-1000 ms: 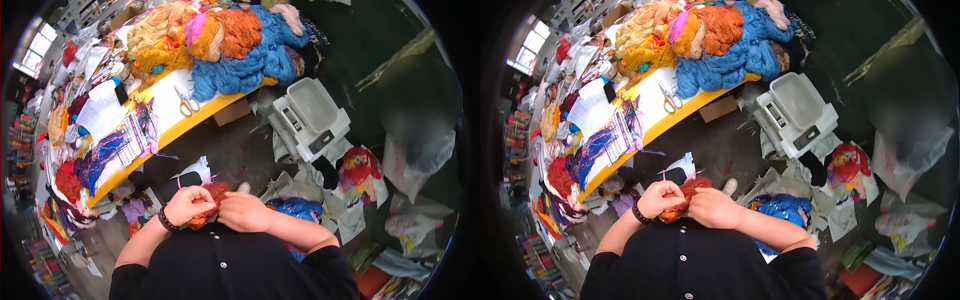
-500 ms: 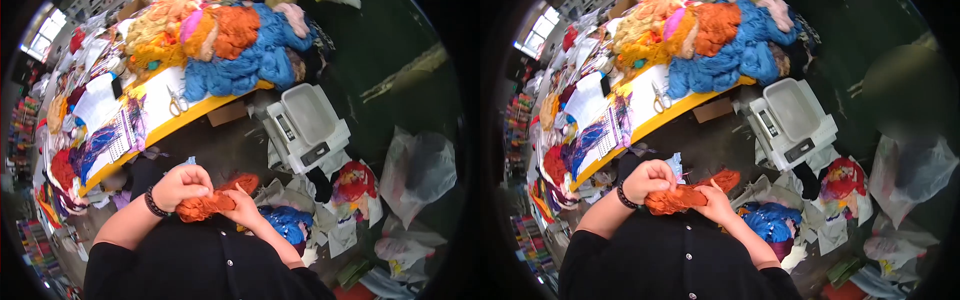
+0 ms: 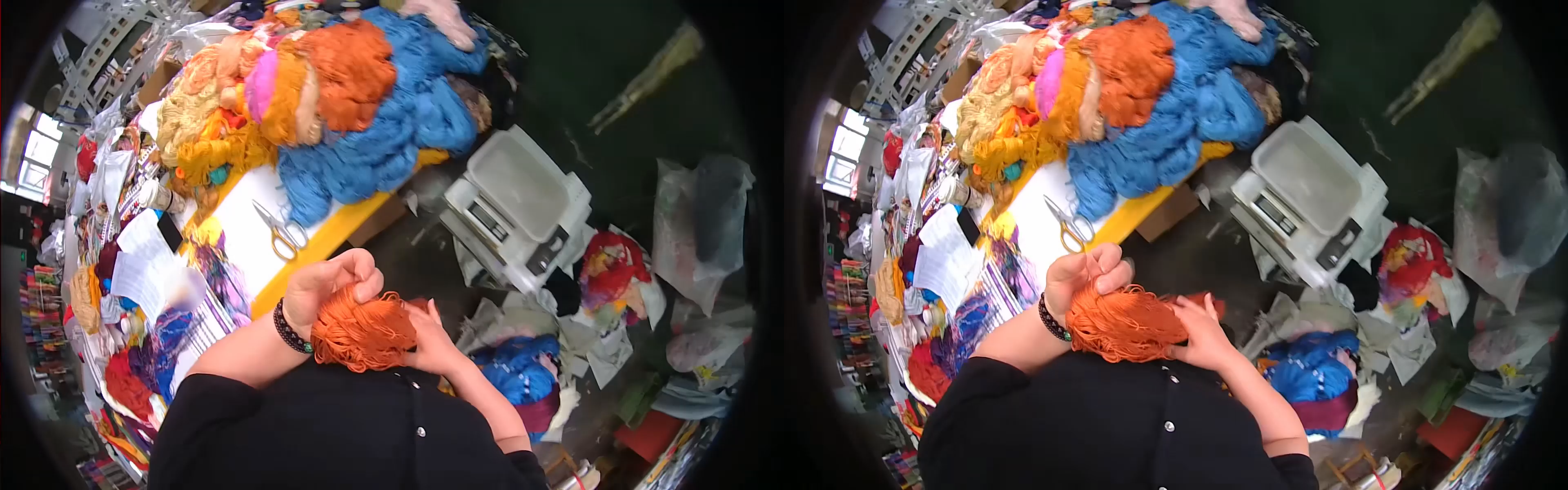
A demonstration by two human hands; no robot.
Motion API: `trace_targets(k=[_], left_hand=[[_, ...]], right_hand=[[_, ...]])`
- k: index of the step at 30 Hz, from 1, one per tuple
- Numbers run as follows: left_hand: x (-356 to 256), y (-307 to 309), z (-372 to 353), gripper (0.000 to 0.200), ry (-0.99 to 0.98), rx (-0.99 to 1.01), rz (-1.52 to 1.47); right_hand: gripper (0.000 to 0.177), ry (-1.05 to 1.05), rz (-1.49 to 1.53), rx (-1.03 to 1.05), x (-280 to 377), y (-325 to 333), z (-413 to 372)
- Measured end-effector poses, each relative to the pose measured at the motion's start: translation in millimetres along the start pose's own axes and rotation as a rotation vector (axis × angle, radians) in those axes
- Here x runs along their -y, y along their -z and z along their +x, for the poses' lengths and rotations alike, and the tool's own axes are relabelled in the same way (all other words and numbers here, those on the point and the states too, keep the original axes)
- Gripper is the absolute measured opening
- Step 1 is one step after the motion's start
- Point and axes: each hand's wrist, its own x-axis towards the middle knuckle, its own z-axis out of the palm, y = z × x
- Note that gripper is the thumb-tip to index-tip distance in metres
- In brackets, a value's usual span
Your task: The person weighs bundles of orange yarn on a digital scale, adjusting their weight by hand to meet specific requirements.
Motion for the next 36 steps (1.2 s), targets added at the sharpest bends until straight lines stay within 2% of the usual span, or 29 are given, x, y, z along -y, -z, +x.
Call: trace_targets(k=[1,2,3,4,6,7,9,10,11,13,14,15,16,18,19,21,23,24,25,26,27,29,31,32,34,35,36], left_hand=[[-18,8,-7,0.029,-0.032,0.037,-0.017],[-35,17,-16,0.031,-0.079,0.065,0.013],[-50,18,-33,0.031,-0.175,0.005,0.065],[-60,16,-50,0.03,-0.264,-0.055,0.11],[-82,26,-92,0.025,-0.42,0.038,0.091],[-93,32,-118,0.024,-0.497,0.076,0.106],[-111,40,-170,0.019,-0.703,0.081,0.167],[-121,46,-193,0.018,-0.812,0.05,0.297],[-130,54,-215,0.017,-0.918,0.017,0.427],[-144,80,-255,0.018,-1.132,-0.372,0.771],[-163,115,-286,0.017,-1.147,-0.66,1.238],[-168,141,-296,0.012,-1.1,-0.884,1.078],[-177,172,-305,0.013,-1.018,-1.038,1.078],[-183,234,-324,0.017,-0.881,-1.205,1.203],[-187,269,-340,0.023,-0.745,-1.316,1.548],[-183,272,-346,0.035,-0.558,-1.427,1.981],[-177,265,-346,0.037,-0.62,-1.468,2.222],[-175,249,-342,0.037,-0.641,-1.474,2.237],[-171,234,-340,0.037,-0.658,-1.49,2.251],[-165,231,-338,0.034,-0.794,-1.432,2.246],[-160,221,-334,0.03,-0.916,-1.316,2.164],[-152,215,-327,0.024,-0.981,-1.072,2.084],[-137,203,-312,0.02,-0.67,-0.891,1.448],[-132,209,-302,0.023,-0.606,-0.713,1.214],[-117,204,-280,0.027,-0.543,-0.589,0.968],[-107,205,-273,0.031,-0.53,-0.522,0.793],[-98,200,-268,0.032,-0.496,-0.496,0.763]], right_hand=[[0.075,0.09,0.099,0.174,-6,-7,29],[0.076,-0.024,0.483,0.325,-5,-13,53],[0.077,-0.163,0.866,0.487,1,-16,74],[0.071,-0.107,0.977,0.61,-11,-23,96],[0.062,-0.095,1.344,0.624,-19,-40,139],[0.055,-0.116,1.507,0.725,-16,-46,163],[0.052,-0.188,1.371,0.704,-20,-76,210],[0.045,-0.246,1.073,0.564,-1,-87,231],[0.035,-0.241,0.691,0.395,15,-104,250],[0.036,0.19,-0.359,0.017,-2,-151,282],[0.031,0.162,-0.408,-0.102,2,-169,293],[0.031,0.171,-0.417,-0.107,1,-181,300],[0.031,0.157,-0.467,-0.146,0,-192,305],[0.034,0.084,-0.546,-0.209,4,-205,312],[0.033,-0.003,-0.56,-0.212,2,-208,317],[0.033,-0.132,-0.591,-0.218,11,-204,325],[0.032,-0.163,-0.631,-0.132,3,-200,336],[0.034,-0.175,-0.606,-0.115,3,-195,341],[0.027,-0.293,-0.29,-0.06,-4,-189,346],[0.021,-0.412,0.03,0.001,-10,-185,349],[0.019,-0.539,0.42,0.074,12,-176,343],[0.017,-0.426,0.585,0.084,35,-177,320],[0.018,-0.193,0.543,0.093,69,-192,283],[0.023,-0.119,0.527,0.08,82,-203,265],[0.028,-0.049,0.499,0.023,107,-222,235],[0.028,-0.038,0.38,-0.02,126,-220,220],[0.025,0.024,0.41,-0.051,125,-227,213]])
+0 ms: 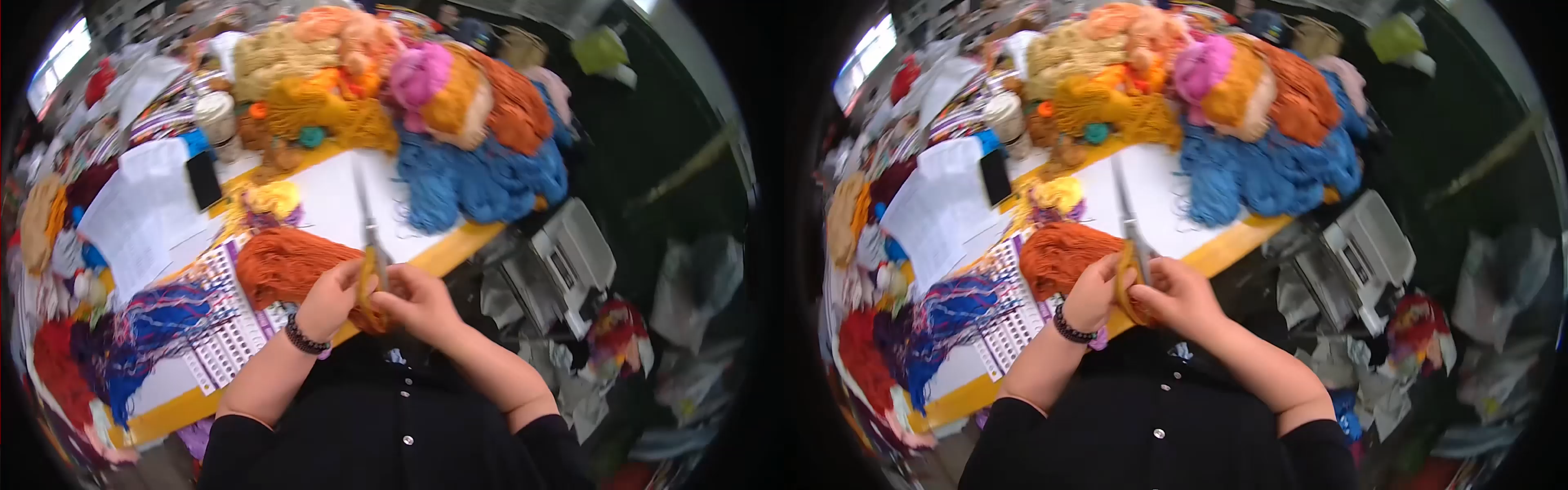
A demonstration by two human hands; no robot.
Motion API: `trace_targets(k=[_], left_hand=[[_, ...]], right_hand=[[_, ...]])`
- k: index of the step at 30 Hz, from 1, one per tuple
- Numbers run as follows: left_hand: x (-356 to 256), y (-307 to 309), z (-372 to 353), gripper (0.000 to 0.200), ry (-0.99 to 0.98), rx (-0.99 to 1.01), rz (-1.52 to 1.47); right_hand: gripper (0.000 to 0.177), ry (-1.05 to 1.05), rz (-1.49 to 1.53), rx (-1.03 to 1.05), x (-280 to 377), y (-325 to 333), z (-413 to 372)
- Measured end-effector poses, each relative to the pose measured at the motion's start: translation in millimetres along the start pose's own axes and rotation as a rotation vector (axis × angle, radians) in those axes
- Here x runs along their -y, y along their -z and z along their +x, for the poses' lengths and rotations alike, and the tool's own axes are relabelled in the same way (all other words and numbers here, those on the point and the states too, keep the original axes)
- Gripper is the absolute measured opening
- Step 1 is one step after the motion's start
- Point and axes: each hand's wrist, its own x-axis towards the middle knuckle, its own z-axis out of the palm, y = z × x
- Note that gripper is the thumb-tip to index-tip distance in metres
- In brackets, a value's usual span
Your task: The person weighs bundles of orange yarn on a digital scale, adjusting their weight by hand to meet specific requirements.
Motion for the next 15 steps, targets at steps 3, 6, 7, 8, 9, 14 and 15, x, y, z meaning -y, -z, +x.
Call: trace_targets(k=[3,6,7,8,9,14,15], left_hand=[[12,-13,-10,0.036,0.072,0.045,-0.122],[20,-21,-15,0.04,0.152,0.103,-0.295],[18,-27,-16,0.041,0.187,0.093,-0.36],[17,-26,-16,0.039,0.178,0.108,-0.353],[13,-32,-19,0.036,0.089,0.04,-0.285],[-21,-20,-34,0.023,-0.09,-0.147,0.397],[-31,-11,-38,0.021,0.011,-0.053,0.264]], right_hand=[[0.028,0.129,-0.191,-0.041,1,2,-19],[0.034,0.201,-0.296,-0.042,-3,11,-35],[0.036,0.319,-0.361,-0.055,-5,14,-37],[0.037,0.44,-0.426,-0.068,-7,16,-40],[0.038,0.482,-0.582,-0.092,-6,22,-49],[0.039,0.974,-1.168,-0.042,6,67,-80],[0.037,1.028,-1.231,0.029,5,74,-85]])
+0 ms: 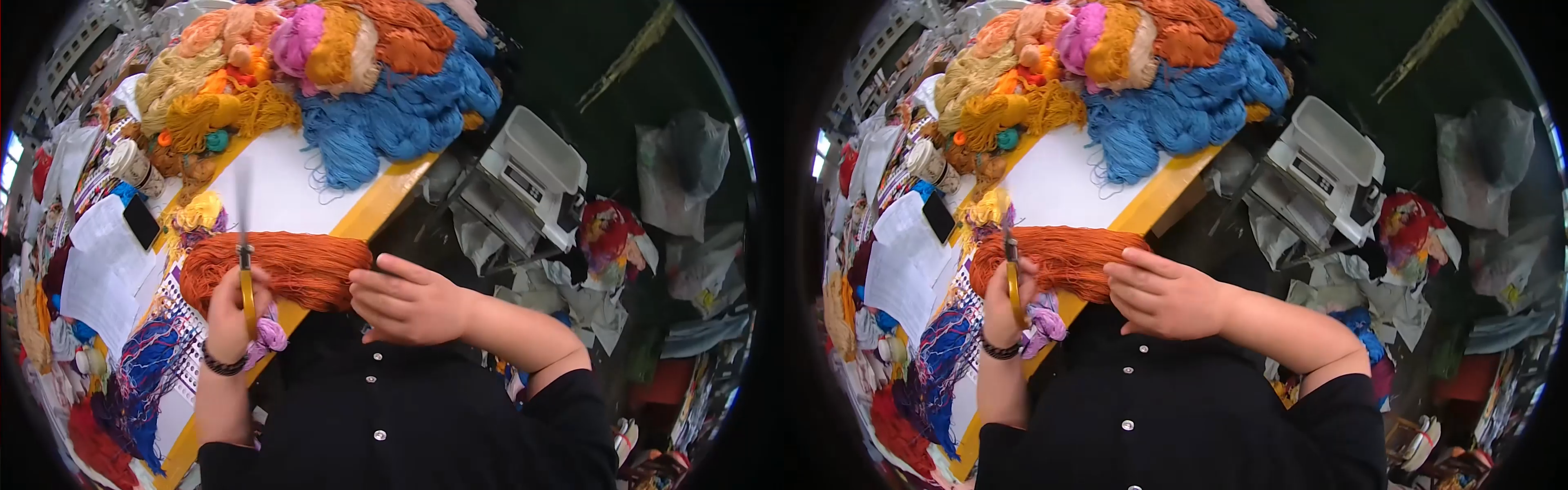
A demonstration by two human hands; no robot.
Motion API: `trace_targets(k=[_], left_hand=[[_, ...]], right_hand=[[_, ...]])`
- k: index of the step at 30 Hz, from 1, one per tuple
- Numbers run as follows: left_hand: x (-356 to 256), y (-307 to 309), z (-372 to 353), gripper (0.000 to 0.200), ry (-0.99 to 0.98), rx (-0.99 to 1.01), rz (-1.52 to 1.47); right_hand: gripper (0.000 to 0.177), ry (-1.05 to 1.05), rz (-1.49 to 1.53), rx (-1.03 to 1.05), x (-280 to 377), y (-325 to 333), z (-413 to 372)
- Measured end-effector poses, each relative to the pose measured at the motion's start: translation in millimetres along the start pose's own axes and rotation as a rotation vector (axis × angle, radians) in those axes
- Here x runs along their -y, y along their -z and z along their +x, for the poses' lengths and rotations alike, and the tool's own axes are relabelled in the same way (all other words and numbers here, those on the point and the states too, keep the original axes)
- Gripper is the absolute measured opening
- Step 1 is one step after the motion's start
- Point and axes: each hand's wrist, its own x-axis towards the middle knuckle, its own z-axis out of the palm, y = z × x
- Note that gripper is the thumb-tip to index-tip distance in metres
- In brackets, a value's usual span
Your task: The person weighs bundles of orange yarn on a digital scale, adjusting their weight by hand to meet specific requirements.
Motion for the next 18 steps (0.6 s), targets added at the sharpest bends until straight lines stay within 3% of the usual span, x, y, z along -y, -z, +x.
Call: trace_targets(k=[2,4,7,11,14,18], left_hand=[[-5,10,-10,0.019,-0.002,-0.009,0.548],[-29,-1,-23,0.024,0.172,0.146,0.559],[-34,15,-34,0.03,0.207,0.306,0.816],[-28,34,-45,0.045,0.235,0.444,0.81],[-22,33,-48,0.051,0.271,0.452,0.695],[-18,30,-49,0.052,0.314,0.54,0.783]], right_hand=[[0.034,0.145,-0.078,0.077,-1,5,-11],[0.031,0.184,-0.078,0.083,-1,5,-20],[0.023,0.291,-0.052,0.06,-1,-5,-31],[0.02,0.368,-0.08,0.112,-2,-1,-32],[0.021,0.4,-0.091,0.196,1,3,-33],[0.019,0.445,-0.09,0.189,5,2,-35]])
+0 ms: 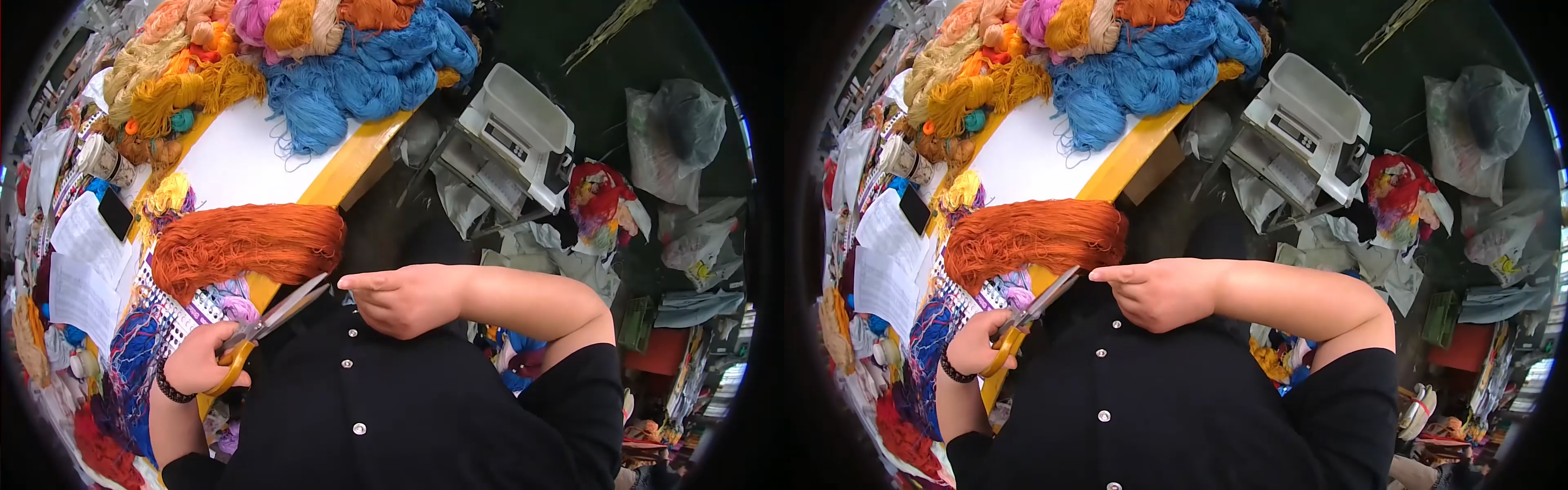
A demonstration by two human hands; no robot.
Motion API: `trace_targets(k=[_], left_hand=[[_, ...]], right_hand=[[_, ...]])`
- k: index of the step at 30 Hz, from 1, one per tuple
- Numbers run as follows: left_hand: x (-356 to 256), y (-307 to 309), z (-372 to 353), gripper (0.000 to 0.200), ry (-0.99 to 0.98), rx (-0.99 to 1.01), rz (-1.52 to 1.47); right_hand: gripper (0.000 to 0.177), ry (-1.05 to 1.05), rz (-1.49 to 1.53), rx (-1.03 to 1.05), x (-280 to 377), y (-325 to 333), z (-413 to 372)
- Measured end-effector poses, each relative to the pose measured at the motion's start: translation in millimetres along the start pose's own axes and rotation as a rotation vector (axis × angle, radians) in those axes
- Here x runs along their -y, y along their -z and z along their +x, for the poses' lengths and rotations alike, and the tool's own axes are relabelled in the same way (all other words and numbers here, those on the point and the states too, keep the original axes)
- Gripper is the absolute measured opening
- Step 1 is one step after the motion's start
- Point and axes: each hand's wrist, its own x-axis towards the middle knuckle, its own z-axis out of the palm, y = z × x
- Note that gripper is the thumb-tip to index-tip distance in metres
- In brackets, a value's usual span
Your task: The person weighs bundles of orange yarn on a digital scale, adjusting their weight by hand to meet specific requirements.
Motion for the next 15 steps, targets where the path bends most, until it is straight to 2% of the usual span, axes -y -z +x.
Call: trace_targets(k=[4,5,12,15], left_hand=[[0,-10,0,0.052,0.068,0.115,-0.151],[4,-14,1,0.053,0.014,0.112,-0.151],[2,-23,-3,0.054,0.075,0.153,-0.14],[4,-26,-7,0.052,0.099,0.109,-0.223]], right_hand=[[0.019,0.025,0.018,-0.007,10,1,-3],[0.019,0.019,0.026,-0.008,12,1,-5],[0.021,0.044,0.067,-0.017,25,1,-9],[0.022,0.042,0.072,-0.013,26,4,-11]])
